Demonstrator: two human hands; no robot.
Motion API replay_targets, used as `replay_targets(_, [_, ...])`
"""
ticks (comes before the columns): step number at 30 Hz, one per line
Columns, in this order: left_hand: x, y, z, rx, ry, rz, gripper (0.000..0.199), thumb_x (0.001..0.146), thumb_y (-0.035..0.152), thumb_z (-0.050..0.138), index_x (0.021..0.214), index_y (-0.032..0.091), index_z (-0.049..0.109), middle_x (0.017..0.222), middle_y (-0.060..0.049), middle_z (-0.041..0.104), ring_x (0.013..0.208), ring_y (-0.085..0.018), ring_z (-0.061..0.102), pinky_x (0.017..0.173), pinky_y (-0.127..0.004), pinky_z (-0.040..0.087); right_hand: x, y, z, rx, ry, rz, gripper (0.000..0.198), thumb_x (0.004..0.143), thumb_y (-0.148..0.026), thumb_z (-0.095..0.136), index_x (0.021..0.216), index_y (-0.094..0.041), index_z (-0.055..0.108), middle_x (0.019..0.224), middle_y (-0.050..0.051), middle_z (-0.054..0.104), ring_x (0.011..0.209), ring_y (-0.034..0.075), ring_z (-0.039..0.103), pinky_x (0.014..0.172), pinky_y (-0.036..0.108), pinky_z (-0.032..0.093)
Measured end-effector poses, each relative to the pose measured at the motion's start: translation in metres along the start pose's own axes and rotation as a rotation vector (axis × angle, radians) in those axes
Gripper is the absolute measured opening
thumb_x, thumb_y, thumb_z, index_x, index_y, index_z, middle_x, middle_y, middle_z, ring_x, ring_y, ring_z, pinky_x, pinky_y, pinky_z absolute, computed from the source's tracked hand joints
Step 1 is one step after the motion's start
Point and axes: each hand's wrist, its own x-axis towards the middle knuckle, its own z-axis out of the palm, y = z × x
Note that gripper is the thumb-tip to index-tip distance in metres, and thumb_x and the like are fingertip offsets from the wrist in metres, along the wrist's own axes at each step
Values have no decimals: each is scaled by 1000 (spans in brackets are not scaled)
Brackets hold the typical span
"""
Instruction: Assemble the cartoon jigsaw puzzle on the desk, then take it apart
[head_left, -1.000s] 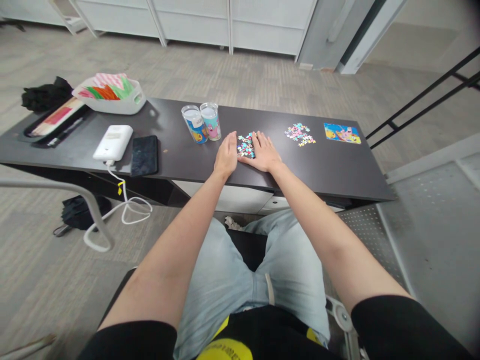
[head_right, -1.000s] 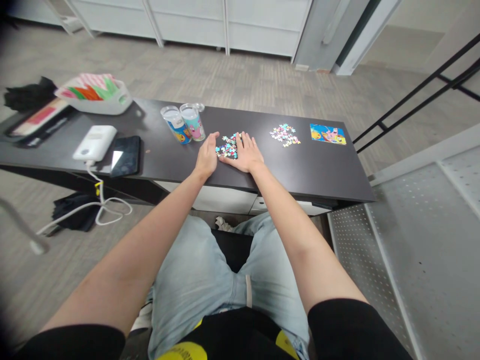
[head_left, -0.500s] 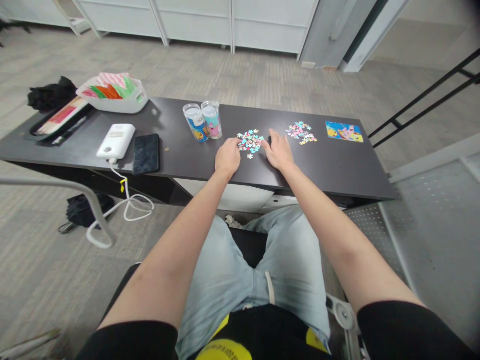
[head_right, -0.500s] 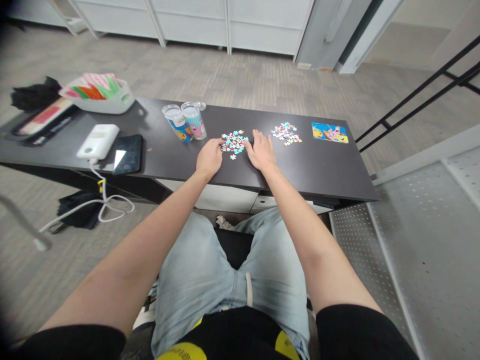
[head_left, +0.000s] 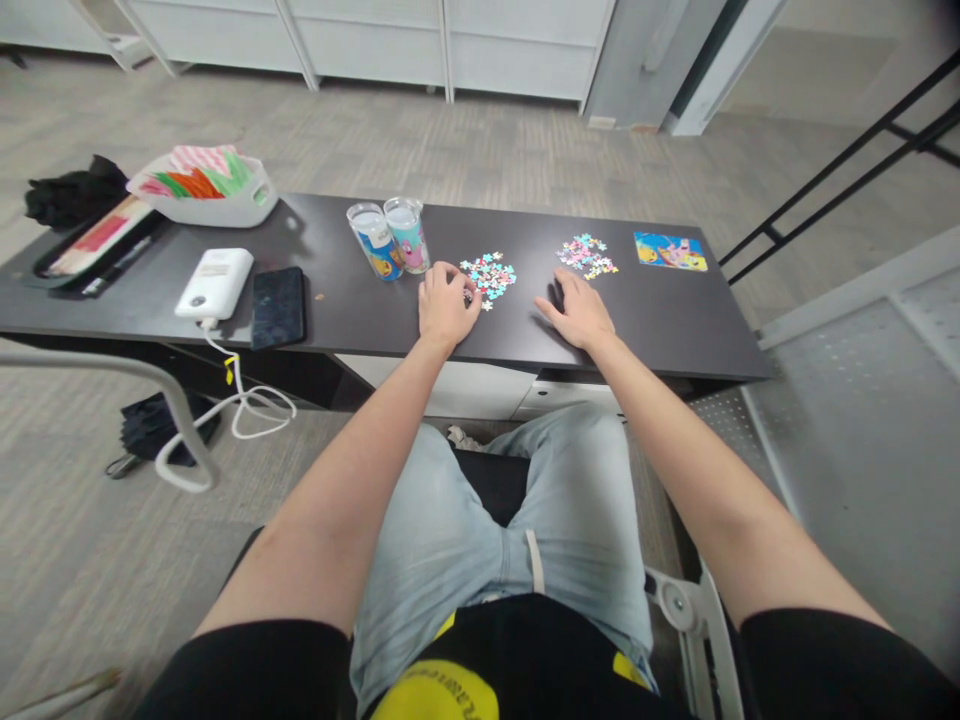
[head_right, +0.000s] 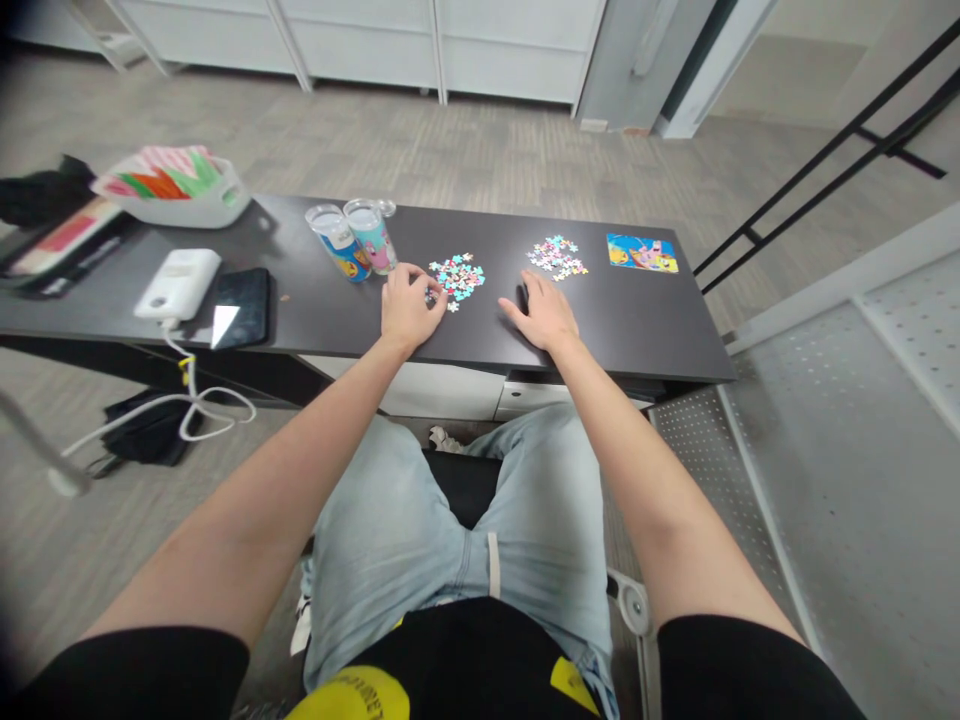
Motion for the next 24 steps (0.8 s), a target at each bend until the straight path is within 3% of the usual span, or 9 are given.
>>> replay_targets(5, [-7, 8, -4, 27, -54, 57, 19, 110, 31, 77, 128, 26, 82, 164, -23, 73, 158, -49, 62, 138, -73, 52, 1, 0, -1, 21, 23, -9, 104, 122, -72, 54, 198, 0, 52, 208, 30, 50, 194, 48, 50, 162, 66, 36])
replay_targets(11, [-15, 15, -8, 44, -135, 130, 11, 114, 35, 78, 119, 28, 85, 153, -19, 78, 156, -46, 62, 138, -72, 49, -1, -6, -4, 17, 24, -26, 101, 121, -66, 58, 196, 1, 56, 205, 30, 55, 191, 48, 54, 160, 65, 40])
replay_targets(17, [-16, 18, -10, 48, -199, 189, 17, 119, 39, 73, 110, 27, 82, 145, -19, 81, 152, -46, 66, 135, -70, 50, -5, -8, -5, 8, 24, -146, 97, 116, -69, 69, 190, -6, 66, 199, 26, 64, 186, 48, 57, 158, 65, 44])
replay_targets(20, [-16, 17, -10, 47, -215, 195, 12, 113, 34, 76, 117, 26, 83, 146, -20, 82, 154, -47, 66, 135, -69, 50, -5, -7, -5, 8, 20, -169, 97, 115, -71, 70, 187, -8, 69, 194, 26, 68, 182, 48, 60, 156, 64, 46])
replay_targets(24, [-16, 16, -11, 48, -233, 207, 19, 108, 30, 80, 126, 26, 84, 147, -19, 82, 156, -47, 66, 135, -69, 50, -5, -7, -5, -10, 13, -141, 96, 115, -73, 69, 188, -10, 68, 192, 24, 69, 181, 48, 61, 154, 64, 48])
